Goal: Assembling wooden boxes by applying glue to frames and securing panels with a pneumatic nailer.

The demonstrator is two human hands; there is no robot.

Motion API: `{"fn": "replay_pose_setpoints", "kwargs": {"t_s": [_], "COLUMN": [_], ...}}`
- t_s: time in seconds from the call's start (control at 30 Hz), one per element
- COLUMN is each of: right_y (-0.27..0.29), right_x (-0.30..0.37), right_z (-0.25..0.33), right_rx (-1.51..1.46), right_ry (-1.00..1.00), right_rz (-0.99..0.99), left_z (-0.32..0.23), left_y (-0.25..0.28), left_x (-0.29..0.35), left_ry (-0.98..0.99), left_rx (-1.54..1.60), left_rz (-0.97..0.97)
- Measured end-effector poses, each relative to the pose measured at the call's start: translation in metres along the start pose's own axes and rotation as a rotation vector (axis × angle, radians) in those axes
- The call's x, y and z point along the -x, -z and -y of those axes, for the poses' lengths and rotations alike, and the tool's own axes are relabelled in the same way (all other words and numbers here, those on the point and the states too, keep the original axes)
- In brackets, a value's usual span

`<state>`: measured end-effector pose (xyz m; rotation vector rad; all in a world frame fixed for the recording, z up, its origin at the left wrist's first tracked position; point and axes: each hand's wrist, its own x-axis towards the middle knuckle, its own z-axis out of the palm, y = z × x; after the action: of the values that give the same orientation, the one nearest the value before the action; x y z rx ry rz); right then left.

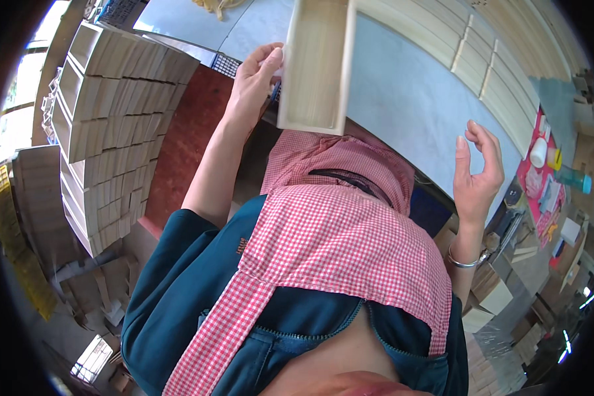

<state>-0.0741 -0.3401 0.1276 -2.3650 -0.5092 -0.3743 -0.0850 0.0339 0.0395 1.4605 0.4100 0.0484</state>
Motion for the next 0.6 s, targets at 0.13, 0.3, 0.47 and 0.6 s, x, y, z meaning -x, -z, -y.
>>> {"fn": "replay_pose_setpoints", "kwargs": {"t_s": [0.13,0.3,0.47,0.6], "right_y": [-0.017,-0.034,-0.050,-0.062], "right_x": [0.005,0.024,0.042,0.032], "right_z": [-0.003,-0.009,-0.017,-0.017], "right_rx": [-0.009,-0.091,-0.130,-0.138], "right_ry": [-0.044,-0.014,-0.047,-0.031], "right_rz": [0.056,0.160,0.263,0.321], "left_z": [0.017,0.035,0.017,-0.027], "left_y": [-0.002,0.002,0.002,0.046], "left_x": [0.016,0.035,0.039,0.080], "left_ry": [0.017,-0.090,-0.028,-0.031], "left_rx": [-0.176,-0.381,-0.134,0.185], "left_rz": [-0.063,-0.161,-0.187,-0.283]}}
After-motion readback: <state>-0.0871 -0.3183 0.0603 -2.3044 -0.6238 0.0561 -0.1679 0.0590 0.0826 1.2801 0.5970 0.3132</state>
